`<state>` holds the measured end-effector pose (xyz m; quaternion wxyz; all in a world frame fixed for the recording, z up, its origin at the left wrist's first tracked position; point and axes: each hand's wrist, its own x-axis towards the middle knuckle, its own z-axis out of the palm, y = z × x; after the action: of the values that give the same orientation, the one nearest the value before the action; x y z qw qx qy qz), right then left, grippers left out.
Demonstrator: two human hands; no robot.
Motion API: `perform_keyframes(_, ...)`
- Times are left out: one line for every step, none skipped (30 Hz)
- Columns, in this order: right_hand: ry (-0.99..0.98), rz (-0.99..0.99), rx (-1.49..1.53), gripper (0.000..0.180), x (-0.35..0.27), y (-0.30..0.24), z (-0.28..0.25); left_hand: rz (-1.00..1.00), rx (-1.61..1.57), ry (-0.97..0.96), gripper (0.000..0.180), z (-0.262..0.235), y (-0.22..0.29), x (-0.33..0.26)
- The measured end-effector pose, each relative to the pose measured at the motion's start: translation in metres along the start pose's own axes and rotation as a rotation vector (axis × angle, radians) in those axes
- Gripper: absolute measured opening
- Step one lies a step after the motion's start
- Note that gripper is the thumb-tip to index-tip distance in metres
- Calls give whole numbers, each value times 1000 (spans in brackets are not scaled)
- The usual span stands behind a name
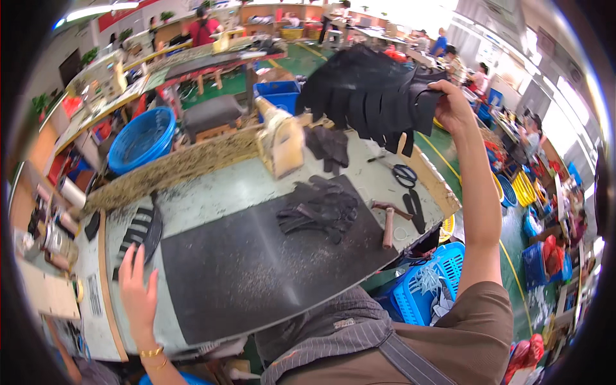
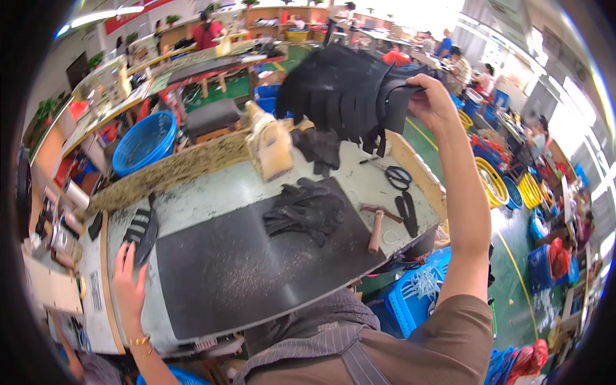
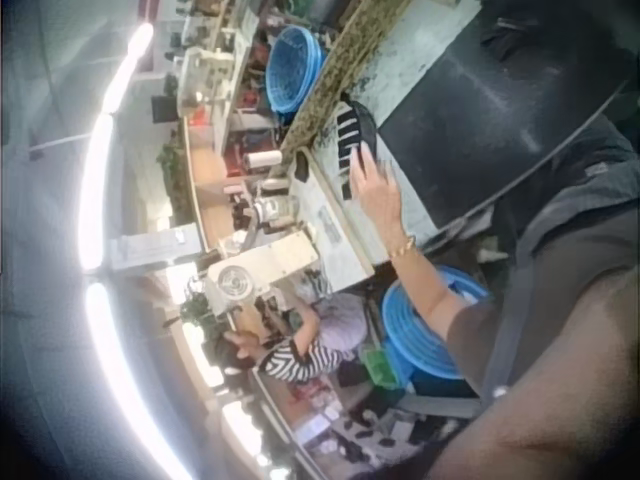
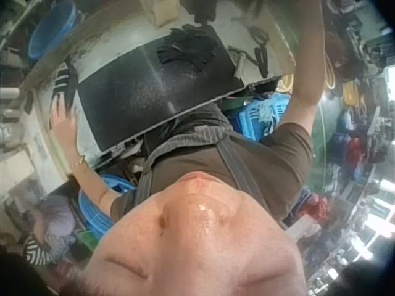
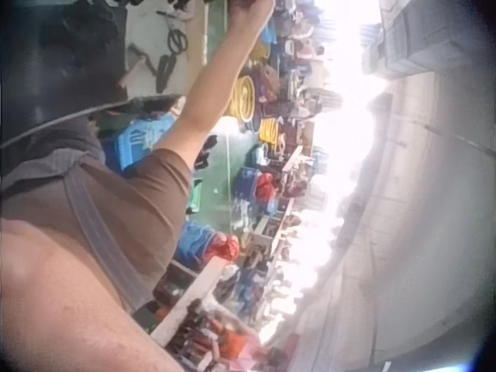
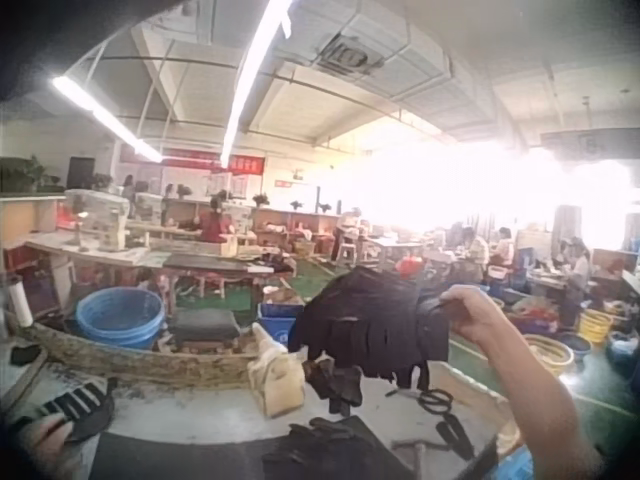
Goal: Arranging and assembling black synthetic shoe components on a workstation.
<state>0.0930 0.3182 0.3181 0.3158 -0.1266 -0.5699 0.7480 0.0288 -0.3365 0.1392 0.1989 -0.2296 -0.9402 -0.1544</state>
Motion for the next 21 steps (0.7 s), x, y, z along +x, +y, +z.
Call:
perform_keyframes(-52, 25, 25, 4, -18, -2, 21, 38, -48, 8, 55, -3, 18, 4)
perform_keyframes(-81, 34, 82, 5, -34, 1, 42, 92, -102, 67, 57, -5, 40, 11)
perform_keyframes(-110, 44, 140, 6, -48, 12, 61, 145, -153, 128, 61, -5, 60, 16)
perform_keyframes(-140, 82, 141, 6, -63, 30, 77, 189, -205, 183, 65, -3, 77, 17)
perform_keyframes(-161, 83, 187, 7, -79, 46, 92, 230, -238, 242, 69, -9, 96, 16)
perform_keyframes(-187, 86, 225, 8, -97, 62, 109, 280, -304, 287, 73, -11, 111, 12)
perform_keyframes(-239, 99, 257, 9, -115, 90, 126, 324, -369, 331, 76, -9, 123, 5)
perform_keyframes(-293, 164, 322, 8, -137, 117, 138, 376, -365, 324, 79, -8, 135, 0)
perform_keyframes(-211, 261, 364, 7, -164, 143, 158, 427, -366, 312, 81, -3, 145, -4)
perform_keyframes(-157, 346, 363, 6, -187, 168, 170, 420, -367, 251, 80, 5, 156, -6)
perform_keyframes(-201, 459, 383, 6, -205, 201, 167, 404, -360, 191, 79, 10, 164, -11)
perform_keyframes(-182, 573, 437, 10, -230, 225, 176, 353, -305, 129, 73, 23, 164, -18)
perform_keyframes(-192, 699, 424, 15, -260, 238, 184, 307, -261, 63, 68, 43, 159, -27)
perform_keyframes(-199, 823, 448, 18, -278, 262, 174, 309, -154, 54, 56, 63, 152, -39)
perform_keyframes(-197, 943, 421, 19, -296, 270, 171, 332, -72, 47, 48, 75, 142, -54)
perform_keyframes(-258, 1069, 361, 19, -308, 274, 158, 326, -122, -1, 46, 79, 135, -64)
perform_keyframes(-319, 1192, 300, 20, -314, 276, 146, 322, -175, -46, 44, 82, 127, -75)
perform_keyframes(-543, 1312, 222, 21, -311, 264, 138, 291, -187, -64, 44, 83, 121, -85)
perform_keyframes(-777, 1425, 145, 21, -302, 242, 135, 292, -221, -100, 41, 80, 114, -95)
perform_keyframes(-999, 1417, -10, 22, -288, 222, 139, 300, -254, -127, 39, 79, 107, -100)
perform_keyframes(-1066, 1288, -129, 20, -278, 206, 143, 309, -201, -147, 36, 78, 102, -105)
